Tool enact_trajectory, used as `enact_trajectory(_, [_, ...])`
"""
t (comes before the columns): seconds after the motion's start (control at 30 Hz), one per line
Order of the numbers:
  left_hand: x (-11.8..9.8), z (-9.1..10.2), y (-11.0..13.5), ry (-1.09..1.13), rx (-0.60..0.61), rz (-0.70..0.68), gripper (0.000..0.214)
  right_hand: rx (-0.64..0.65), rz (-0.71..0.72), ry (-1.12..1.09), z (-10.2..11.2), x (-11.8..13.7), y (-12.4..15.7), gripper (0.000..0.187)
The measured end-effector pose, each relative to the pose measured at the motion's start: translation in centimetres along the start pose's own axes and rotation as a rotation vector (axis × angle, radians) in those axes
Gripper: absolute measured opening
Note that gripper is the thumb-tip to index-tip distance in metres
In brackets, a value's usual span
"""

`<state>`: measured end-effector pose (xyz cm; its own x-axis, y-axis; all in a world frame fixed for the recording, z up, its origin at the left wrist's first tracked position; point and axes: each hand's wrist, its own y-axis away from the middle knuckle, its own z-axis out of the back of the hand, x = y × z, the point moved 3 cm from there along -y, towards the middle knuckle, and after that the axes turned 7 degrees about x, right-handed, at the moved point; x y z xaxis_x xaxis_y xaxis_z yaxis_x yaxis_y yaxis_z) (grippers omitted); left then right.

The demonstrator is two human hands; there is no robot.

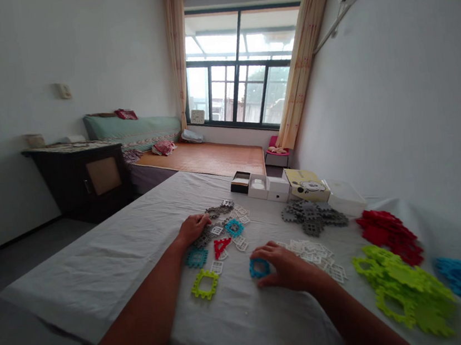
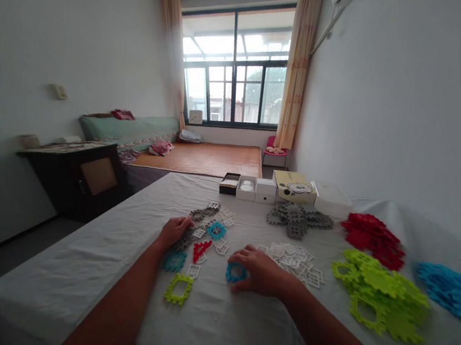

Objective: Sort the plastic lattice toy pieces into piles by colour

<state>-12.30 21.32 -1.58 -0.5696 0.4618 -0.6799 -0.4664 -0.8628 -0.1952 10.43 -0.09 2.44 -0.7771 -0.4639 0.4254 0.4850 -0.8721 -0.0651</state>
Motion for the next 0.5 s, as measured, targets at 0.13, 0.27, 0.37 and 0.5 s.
enact_trajectory(0.13, [-0.1, 0.0, 0.0, 0.002, -0.007, 0.011, 0.053, 0.007, 0.003, -0.015, 0.0, 0.2, 0.1, 0.039])
enact_trajectory(0.27, [-0.4, 0.1, 0.1, 0.025, -0.001, 0.019, 0.053, -0.074, -0.019, -0.021, 0.5, -0.9, 0.5, 0.036])
enact_trajectory(0.37, [-0.7, 0.3, 0.2, 0.030, -0.001, 0.004, 0.053, -0.189, -0.081, -0.017, 1.9, -1.3, 1.7, 0.034])
enact_trajectory(0.5, [-0.7, 0.4, 0.1, 0.010, 0.026, 0.005, 0.053, -0.338, -0.226, 0.025, 5.6, -2.6, 6.6, 0.036])
